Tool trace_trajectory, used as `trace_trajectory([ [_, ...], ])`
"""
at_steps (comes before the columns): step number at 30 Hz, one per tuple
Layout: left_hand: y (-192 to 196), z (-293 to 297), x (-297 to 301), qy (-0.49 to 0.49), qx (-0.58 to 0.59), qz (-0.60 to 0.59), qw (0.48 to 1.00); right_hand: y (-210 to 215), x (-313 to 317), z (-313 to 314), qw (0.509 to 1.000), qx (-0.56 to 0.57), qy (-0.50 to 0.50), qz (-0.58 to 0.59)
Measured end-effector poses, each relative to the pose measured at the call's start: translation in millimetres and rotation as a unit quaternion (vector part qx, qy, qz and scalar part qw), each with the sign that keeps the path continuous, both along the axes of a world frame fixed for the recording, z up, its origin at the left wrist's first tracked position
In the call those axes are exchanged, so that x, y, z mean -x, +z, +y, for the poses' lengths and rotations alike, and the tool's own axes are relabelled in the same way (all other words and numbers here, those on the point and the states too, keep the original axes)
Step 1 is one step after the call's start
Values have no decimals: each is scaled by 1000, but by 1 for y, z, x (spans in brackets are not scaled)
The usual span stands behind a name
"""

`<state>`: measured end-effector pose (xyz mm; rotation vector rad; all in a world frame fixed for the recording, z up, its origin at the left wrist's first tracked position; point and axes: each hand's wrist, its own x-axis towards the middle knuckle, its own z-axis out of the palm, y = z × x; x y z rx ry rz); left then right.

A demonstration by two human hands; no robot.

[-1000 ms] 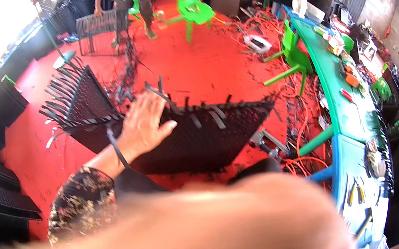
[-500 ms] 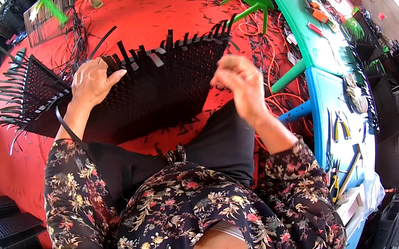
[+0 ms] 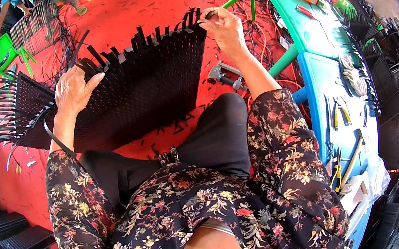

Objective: The person weaves black plastic strips into the edges of a wicker furniture panel by hand. They then use a pneumatic stapler to secure the strips to the frame of the panel.

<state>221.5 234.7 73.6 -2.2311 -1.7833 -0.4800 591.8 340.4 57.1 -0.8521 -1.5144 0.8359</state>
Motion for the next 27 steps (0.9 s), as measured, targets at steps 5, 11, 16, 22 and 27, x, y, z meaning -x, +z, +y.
trace_trajectory([
  [5, 3, -1, 5, 10, 5, 10, 1000, 6, 9, -4, 998, -6, -7, 63],
  [11, 5, -1, -1, -26, -17, -25, 999, 11, 5, -7, 997, 5, 41, 59],
  [16, 3, -2, 3, -3, -10, 4, 1000, 20, 2, -2, 993, 1, 42, -108],
  [22, -3, 3, 5, -24, -30, -12, 999, 11, 4, 8, 995, 26, 50, -79],
  [27, -2, 2, 6, -27, -32, -18, 999, 8, 5, 10, 996, -28, 42, -75],
])
